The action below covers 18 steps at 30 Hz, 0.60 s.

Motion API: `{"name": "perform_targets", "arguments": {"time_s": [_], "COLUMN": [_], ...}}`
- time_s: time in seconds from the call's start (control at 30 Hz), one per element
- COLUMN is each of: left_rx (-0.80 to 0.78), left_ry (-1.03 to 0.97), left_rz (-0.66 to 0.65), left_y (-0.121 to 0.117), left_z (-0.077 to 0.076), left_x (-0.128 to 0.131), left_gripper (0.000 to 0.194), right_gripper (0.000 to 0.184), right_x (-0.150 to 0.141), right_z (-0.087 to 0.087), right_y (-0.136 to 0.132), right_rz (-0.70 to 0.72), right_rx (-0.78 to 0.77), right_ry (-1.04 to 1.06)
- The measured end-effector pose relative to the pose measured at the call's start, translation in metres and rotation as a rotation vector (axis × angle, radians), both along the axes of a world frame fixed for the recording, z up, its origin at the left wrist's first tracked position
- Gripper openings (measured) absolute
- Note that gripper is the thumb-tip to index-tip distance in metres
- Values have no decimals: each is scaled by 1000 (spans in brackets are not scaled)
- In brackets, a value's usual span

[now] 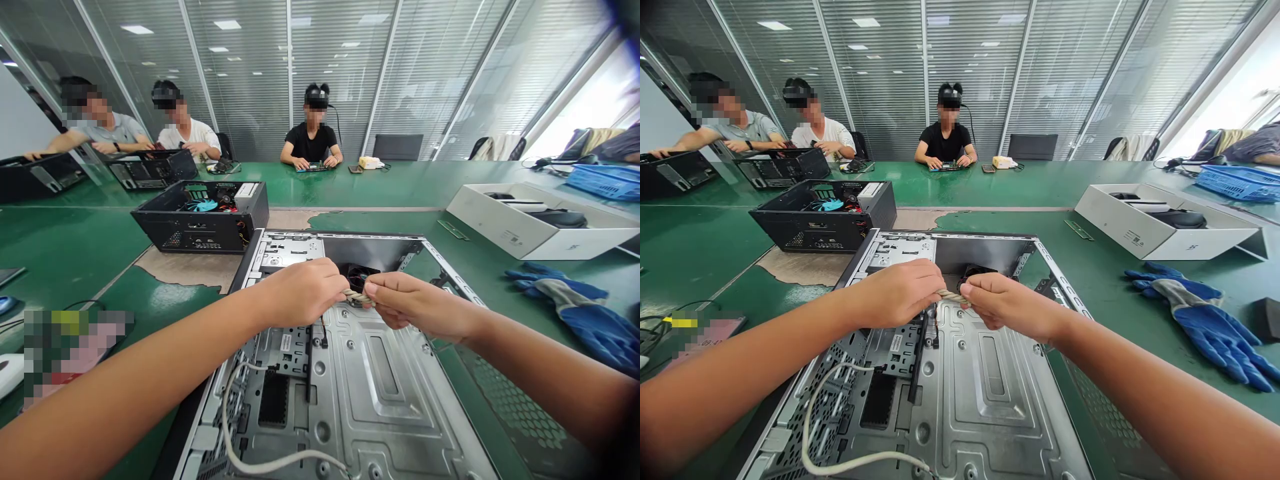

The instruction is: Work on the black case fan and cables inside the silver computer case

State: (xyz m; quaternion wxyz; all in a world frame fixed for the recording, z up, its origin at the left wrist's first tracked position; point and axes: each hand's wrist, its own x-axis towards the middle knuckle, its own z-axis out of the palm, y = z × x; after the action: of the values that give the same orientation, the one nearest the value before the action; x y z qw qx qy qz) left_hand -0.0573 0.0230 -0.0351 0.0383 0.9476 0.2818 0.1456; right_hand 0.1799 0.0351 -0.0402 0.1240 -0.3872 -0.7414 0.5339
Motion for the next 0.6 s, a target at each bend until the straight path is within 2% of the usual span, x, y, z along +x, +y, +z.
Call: {"name": "perform_targets", "arguments": {"time_s": [0.13,0.23,0.3,0.37,0.43,0.5,0.6], "left_rx": [-97,-186,-244,-284,-281,-214,-36], "left_ry": [4,84,156,262,368,424,393], "left_rz": [8,74,104,111,121,157,152], "left_y": [-7,-7,-6,-4,-3,-2,-2], "left_z": [3,5,5,4,3,0,-5], "left_x": [7,14,17,19,20,21,21], "left_gripper": [23,29,33,34,34,32,26], "right_gripper": [40,33,32,34,36,39,42], "right_x": [-2,-3,-4,-6,-7,-8,-7], "right_z": [1,0,-1,-2,-3,-4,-6], "right_y": [-4,-7,-8,-8,-7,-6,-5], "right_rz": [65,109,112,102,82,50,-19], "right_rx": [463,643,682,627,491,269,-165], "right_ry": [-205,-261,-282,-310,-297,-200,-20]}}
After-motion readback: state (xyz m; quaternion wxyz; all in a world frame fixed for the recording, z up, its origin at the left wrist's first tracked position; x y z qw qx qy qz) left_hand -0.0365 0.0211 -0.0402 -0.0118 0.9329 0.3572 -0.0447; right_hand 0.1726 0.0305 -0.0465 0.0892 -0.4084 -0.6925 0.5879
